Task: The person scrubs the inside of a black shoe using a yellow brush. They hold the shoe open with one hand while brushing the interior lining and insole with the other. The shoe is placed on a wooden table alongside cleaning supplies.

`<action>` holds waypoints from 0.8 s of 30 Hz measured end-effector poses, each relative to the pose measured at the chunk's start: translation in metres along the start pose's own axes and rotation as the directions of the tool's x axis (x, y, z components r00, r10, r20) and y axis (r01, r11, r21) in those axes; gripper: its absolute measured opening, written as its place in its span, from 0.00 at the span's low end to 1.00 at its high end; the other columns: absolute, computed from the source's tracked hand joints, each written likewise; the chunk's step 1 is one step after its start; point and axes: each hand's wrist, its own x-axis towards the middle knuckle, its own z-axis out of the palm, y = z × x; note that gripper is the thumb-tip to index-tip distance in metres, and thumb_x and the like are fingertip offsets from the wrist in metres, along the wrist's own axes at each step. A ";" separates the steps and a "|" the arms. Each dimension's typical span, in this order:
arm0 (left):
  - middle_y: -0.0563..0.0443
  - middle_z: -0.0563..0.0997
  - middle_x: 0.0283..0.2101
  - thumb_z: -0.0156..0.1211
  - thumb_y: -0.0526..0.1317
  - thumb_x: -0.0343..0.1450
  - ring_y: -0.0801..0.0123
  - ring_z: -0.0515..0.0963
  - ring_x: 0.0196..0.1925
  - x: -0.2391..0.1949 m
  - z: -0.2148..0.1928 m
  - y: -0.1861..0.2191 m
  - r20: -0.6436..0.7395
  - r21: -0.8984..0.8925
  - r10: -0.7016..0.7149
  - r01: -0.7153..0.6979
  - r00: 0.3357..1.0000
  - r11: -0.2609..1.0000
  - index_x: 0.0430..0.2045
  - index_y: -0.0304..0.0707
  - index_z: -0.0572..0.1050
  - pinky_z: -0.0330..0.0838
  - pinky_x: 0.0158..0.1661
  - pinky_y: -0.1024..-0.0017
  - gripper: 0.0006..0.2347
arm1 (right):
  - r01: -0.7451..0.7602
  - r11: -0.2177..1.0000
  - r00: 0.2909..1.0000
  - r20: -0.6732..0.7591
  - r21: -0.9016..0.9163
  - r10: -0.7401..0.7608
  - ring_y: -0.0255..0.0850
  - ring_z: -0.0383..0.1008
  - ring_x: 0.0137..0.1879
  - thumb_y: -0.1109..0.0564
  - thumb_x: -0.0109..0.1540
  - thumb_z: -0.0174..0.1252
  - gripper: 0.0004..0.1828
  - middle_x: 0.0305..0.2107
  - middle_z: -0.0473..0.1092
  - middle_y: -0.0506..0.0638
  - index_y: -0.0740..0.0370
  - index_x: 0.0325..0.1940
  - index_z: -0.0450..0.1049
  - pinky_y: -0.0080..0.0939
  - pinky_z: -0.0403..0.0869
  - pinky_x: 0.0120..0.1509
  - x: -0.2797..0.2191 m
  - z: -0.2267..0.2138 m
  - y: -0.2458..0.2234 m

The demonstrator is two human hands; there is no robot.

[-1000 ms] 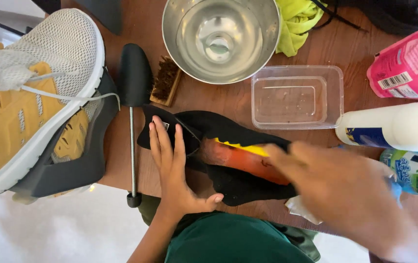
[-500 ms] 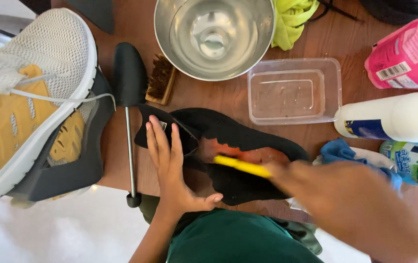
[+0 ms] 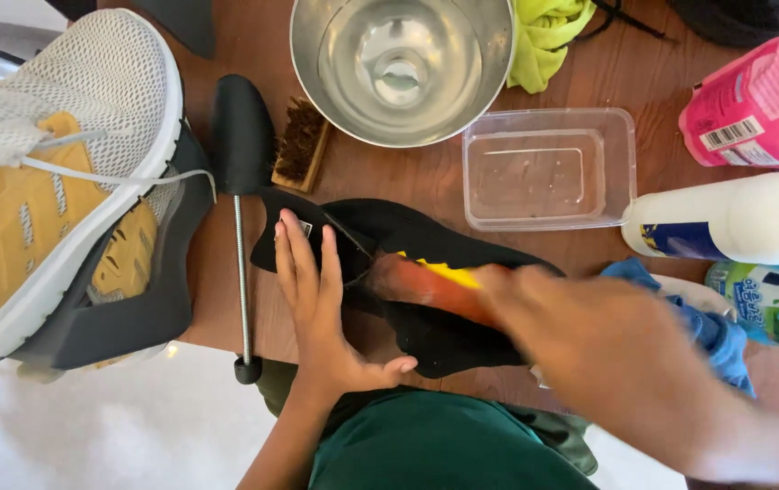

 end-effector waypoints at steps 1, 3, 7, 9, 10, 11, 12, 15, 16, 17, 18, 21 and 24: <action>0.26 0.38 0.80 0.44 0.76 0.63 0.30 0.36 0.84 0.000 0.000 0.000 0.003 -0.002 0.004 -0.004 1.000 1.000 0.77 0.40 0.43 0.37 0.78 0.30 0.52 | -0.005 1.000 1.000 0.001 0.000 0.005 0.40 0.70 0.17 0.53 0.56 0.53 0.32 0.32 0.67 0.41 0.50 0.67 0.66 0.41 0.66 0.21 0.004 0.001 -0.005; 0.29 0.36 0.80 0.43 0.75 0.64 0.33 0.34 0.84 0.000 -0.002 0.000 0.014 -0.007 0.005 -0.005 1.000 1.000 0.77 0.39 0.42 0.35 0.79 0.30 0.51 | 0.165 0.947 0.986 -0.026 0.277 -0.164 0.45 0.69 0.14 0.52 0.58 0.54 0.33 0.26 0.64 0.45 0.52 0.69 0.66 0.47 0.68 0.16 0.013 0.003 -0.016; 0.29 0.37 0.80 0.44 0.76 0.63 0.33 0.34 0.84 -0.001 -0.001 -0.001 0.002 -0.019 0.005 -0.005 1.000 1.000 0.77 0.41 0.42 0.35 0.79 0.29 0.52 | 0.070 0.982 0.905 0.404 0.174 -0.136 0.44 0.82 0.21 0.58 0.52 0.57 0.44 0.31 0.70 0.41 0.43 0.74 0.55 0.52 0.72 0.13 -0.026 0.002 0.019; 0.27 0.36 0.80 0.45 0.76 0.62 0.32 0.33 0.84 -0.001 -0.002 -0.001 0.012 -0.022 -0.006 0.006 1.000 1.000 0.77 0.40 0.41 0.34 0.79 0.29 0.53 | -0.119 0.993 0.933 0.344 0.016 0.106 0.42 0.77 0.22 0.50 0.49 0.58 0.48 0.29 0.66 0.33 0.28 0.74 0.57 0.43 0.75 0.18 -0.027 0.002 0.034; 0.27 0.36 0.80 0.45 0.76 0.62 0.32 0.33 0.84 -0.002 -0.002 0.000 0.009 -0.022 -0.010 0.010 1.000 1.000 0.77 0.40 0.41 0.34 0.79 0.29 0.53 | -0.115 0.993 0.933 0.345 0.015 0.103 0.42 0.77 0.22 0.50 0.49 0.58 0.48 0.29 0.66 0.33 0.28 0.74 0.57 0.43 0.75 0.18 -0.019 -0.001 0.032; 0.27 0.36 0.80 0.44 0.76 0.63 0.32 0.33 0.84 -0.001 -0.002 0.000 0.011 -0.020 -0.012 0.012 1.000 1.000 0.77 0.40 0.42 0.34 0.78 0.29 0.52 | -0.154 0.974 0.852 0.521 0.169 0.044 0.47 0.79 0.30 0.34 0.53 0.56 0.46 0.33 0.66 0.36 0.28 0.75 0.52 0.52 0.76 0.26 -0.011 -0.005 0.028; 0.28 0.37 0.80 0.43 0.76 0.64 0.33 0.33 0.84 0.000 -0.003 0.000 0.012 -0.018 -0.013 0.013 1.000 1.000 0.77 0.40 0.42 0.35 0.78 0.29 0.51 | -0.221 0.925 0.745 0.665 0.310 -0.045 0.52 0.81 0.37 0.19 0.57 0.54 0.48 0.38 0.67 0.40 0.29 0.76 0.47 0.62 0.78 0.34 -0.003 -0.009 0.024; 0.29 0.38 0.80 0.43 0.76 0.62 0.32 0.35 0.84 0.002 -0.002 0.000 0.019 -0.034 -0.022 0.023 1.000 0.999 0.76 0.37 0.43 0.36 0.78 0.29 0.52 | -0.107 0.936 0.826 0.554 0.337 -0.105 0.50 0.82 0.27 0.55 0.55 0.53 0.47 0.40 0.69 0.34 0.30 0.77 0.50 0.58 0.78 0.28 -0.047 0.019 0.022; 0.29 0.38 0.80 0.43 0.76 0.62 0.32 0.35 0.84 0.000 -0.002 -0.001 0.026 -0.037 -0.028 0.029 0.999 0.999 0.76 0.37 0.43 0.36 0.78 0.29 0.52 | -0.109 0.934 0.821 0.561 0.340 -0.109 0.50 0.82 0.27 0.55 0.55 0.53 0.47 0.40 0.69 0.34 0.30 0.77 0.50 0.58 0.78 0.28 -0.047 0.015 0.023; 0.29 0.37 0.80 0.43 0.76 0.62 0.31 0.35 0.84 0.000 -0.001 -0.002 0.025 -0.032 -0.027 0.028 0.999 0.999 0.77 0.38 0.42 0.36 0.78 0.29 0.53 | -0.141 0.973 0.708 0.705 0.183 -0.030 0.42 0.82 0.30 0.39 0.56 0.54 0.48 0.40 0.68 0.31 0.23 0.78 0.43 0.50 0.79 0.31 -0.048 0.011 0.026; 0.28 0.36 0.80 0.43 0.76 0.62 0.31 0.35 0.84 0.000 0.001 -0.003 0.024 -0.027 -0.025 0.026 0.999 0.999 0.77 0.39 0.42 0.36 0.78 0.29 0.53 | -0.144 0.989 0.576 0.814 0.017 0.070 0.35 0.82 0.32 0.23 0.57 0.56 0.52 0.40 0.67 0.28 0.16 0.79 0.35 0.42 0.79 0.34 -0.049 0.007 0.029; 0.27 0.36 0.80 0.41 0.77 0.62 0.30 0.36 0.84 0.001 0.000 -0.003 0.029 -0.001 -0.021 0.021 0.999 1.000 0.77 0.39 0.43 0.36 0.78 0.30 0.52 | -0.123 0.990 0.982 0.151 0.068 0.112 0.40 0.68 0.14 0.60 0.49 0.55 0.47 0.24 0.64 0.39 0.35 0.74 0.62 0.46 0.63 0.16 -0.027 -0.002 0.000; 0.28 0.37 0.80 0.41 0.76 0.63 0.31 0.36 0.84 0.001 0.001 -0.005 0.021 -0.021 -0.009 0.009 1.000 1.000 0.77 0.38 0.44 0.37 0.79 0.30 0.52 | -0.023 0.979 0.978 0.209 0.202 -0.020 0.41 0.71 0.14 0.60 0.52 0.56 0.38 0.27 0.67 0.38 0.40 0.68 0.65 0.46 0.71 0.13 -0.039 0.007 0.009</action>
